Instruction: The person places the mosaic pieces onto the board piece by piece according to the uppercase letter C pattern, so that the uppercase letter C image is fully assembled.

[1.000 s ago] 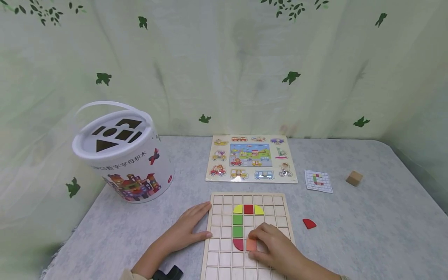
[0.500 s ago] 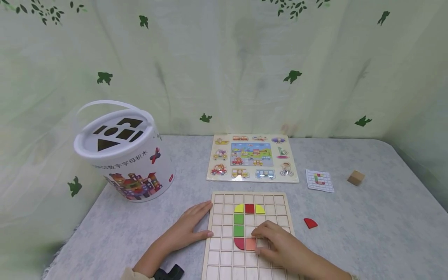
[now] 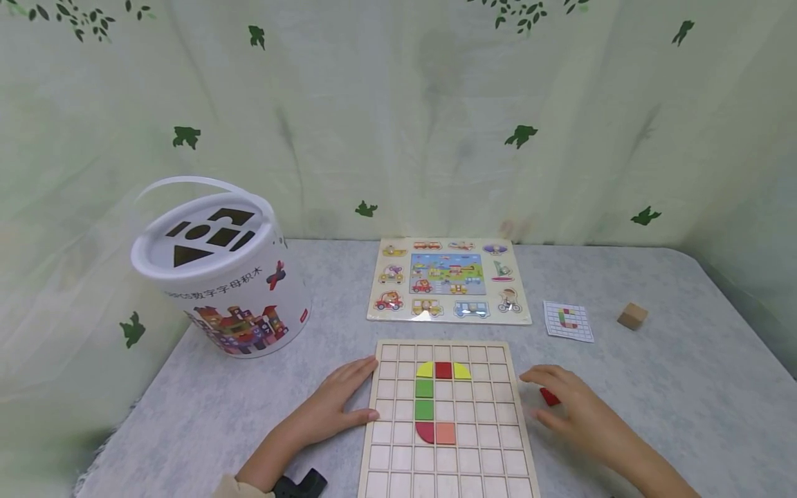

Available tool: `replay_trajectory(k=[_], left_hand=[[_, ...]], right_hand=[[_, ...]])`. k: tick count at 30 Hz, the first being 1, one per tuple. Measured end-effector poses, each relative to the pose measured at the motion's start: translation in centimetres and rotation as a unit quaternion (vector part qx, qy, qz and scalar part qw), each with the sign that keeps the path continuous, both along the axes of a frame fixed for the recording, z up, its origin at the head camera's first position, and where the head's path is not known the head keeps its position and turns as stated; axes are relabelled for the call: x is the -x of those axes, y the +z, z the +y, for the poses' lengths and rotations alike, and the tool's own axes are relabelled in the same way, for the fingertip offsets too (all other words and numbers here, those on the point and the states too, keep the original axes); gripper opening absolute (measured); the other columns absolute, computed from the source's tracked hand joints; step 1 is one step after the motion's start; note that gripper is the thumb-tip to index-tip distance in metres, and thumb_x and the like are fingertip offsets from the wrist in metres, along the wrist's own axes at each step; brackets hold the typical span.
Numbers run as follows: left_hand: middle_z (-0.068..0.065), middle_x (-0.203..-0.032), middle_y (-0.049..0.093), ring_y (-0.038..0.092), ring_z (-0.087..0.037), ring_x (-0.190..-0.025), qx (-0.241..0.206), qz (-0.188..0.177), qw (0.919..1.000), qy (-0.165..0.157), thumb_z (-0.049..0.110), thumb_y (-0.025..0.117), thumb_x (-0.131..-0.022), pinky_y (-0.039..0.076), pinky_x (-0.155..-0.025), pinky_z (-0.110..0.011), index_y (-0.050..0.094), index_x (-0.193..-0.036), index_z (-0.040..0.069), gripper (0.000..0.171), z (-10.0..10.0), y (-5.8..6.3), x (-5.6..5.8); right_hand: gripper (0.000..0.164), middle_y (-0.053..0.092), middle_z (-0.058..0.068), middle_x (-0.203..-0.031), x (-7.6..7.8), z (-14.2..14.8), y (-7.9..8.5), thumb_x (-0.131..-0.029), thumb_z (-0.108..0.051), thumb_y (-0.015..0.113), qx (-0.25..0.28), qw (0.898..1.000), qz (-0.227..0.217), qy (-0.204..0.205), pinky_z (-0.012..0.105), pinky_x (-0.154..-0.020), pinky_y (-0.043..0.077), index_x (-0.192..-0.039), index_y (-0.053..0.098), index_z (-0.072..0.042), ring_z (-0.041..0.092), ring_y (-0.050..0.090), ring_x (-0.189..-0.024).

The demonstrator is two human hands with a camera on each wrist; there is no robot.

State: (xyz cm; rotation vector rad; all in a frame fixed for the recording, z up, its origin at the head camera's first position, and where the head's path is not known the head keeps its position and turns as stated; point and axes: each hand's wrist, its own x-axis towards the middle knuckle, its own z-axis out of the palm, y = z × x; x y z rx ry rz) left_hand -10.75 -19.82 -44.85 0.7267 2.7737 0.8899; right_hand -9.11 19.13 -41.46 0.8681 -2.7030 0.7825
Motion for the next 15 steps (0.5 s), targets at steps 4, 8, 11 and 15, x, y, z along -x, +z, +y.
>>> replay_trajectory(k=[4, 8, 11, 15], left_hand=[[-0.005, -0.143, 0.028, 0.023, -0.026, -0.13, -0.001, -0.002, 1.0, 0.0, 0.053, 0.058, -0.08, 0.02, -0.102, -0.05, 0.029, -0.142, 0.011, 0.08, 0.0, -0.1, 0.1], [-0.005, -0.144, 0.028, 0.022, -0.027, -0.13, -0.003, -0.002, 1.0, 0.0, 0.052, 0.058, -0.08, 0.019, -0.102, -0.051, 0.028, -0.142, 0.011, 0.08, 0.0, 0.0, 0.0], [-0.004, -0.144, 0.028, 0.022, -0.026, -0.13, -0.005, -0.004, 1.0, 0.002, 0.053, 0.059, -0.079, 0.019, -0.102, -0.05, 0.029, -0.142, 0.011, 0.081, 0.0, 0.0, 0.0], [-0.004, -0.144, 0.029, 0.023, -0.025, -0.13, -0.008, -0.005, 1.0, 0.004, 0.052, 0.06, -0.079, 0.02, -0.102, -0.05, 0.029, -0.142, 0.012, 0.081, 0.0, 0.0, -0.1]], right_hand=[[0.044, 0.054, -0.004, -0.11, 0.2, 1.7, -0.8, -0.07, -0.008, 0.076, -0.013, 0.999, -0.036, -0.022, 0.034, -0.077, 0.048, -0.111, 0.06, -0.011, 0.015, 0.051, -0.096], [0.039, 0.053, -0.006, -0.109, 0.5, 2.6, -1.3, -0.075, -0.011, 0.072, -0.014, 0.995, -0.096, -0.027, 0.03, -0.078, 0.048, -0.112, 0.06, -0.012, 0.012, 0.051, -0.094], [0.037, 0.053, -0.003, -0.108, 0.7, 2.9, -1.5, -0.077, -0.011, 0.071, -0.011, 0.993, -0.119, -0.013, 0.028, -0.076, 0.048, -0.112, 0.06, -0.009, 0.012, 0.051, -0.092], [0.037, 0.05, 0.0, -0.11, 0.9, 3.2, -1.5, -0.077, -0.01, 0.07, -0.017, 0.989, -0.147, 0.01, 0.024, -0.074, 0.048, -0.113, 0.06, -0.007, 0.01, 0.05, -0.089]])
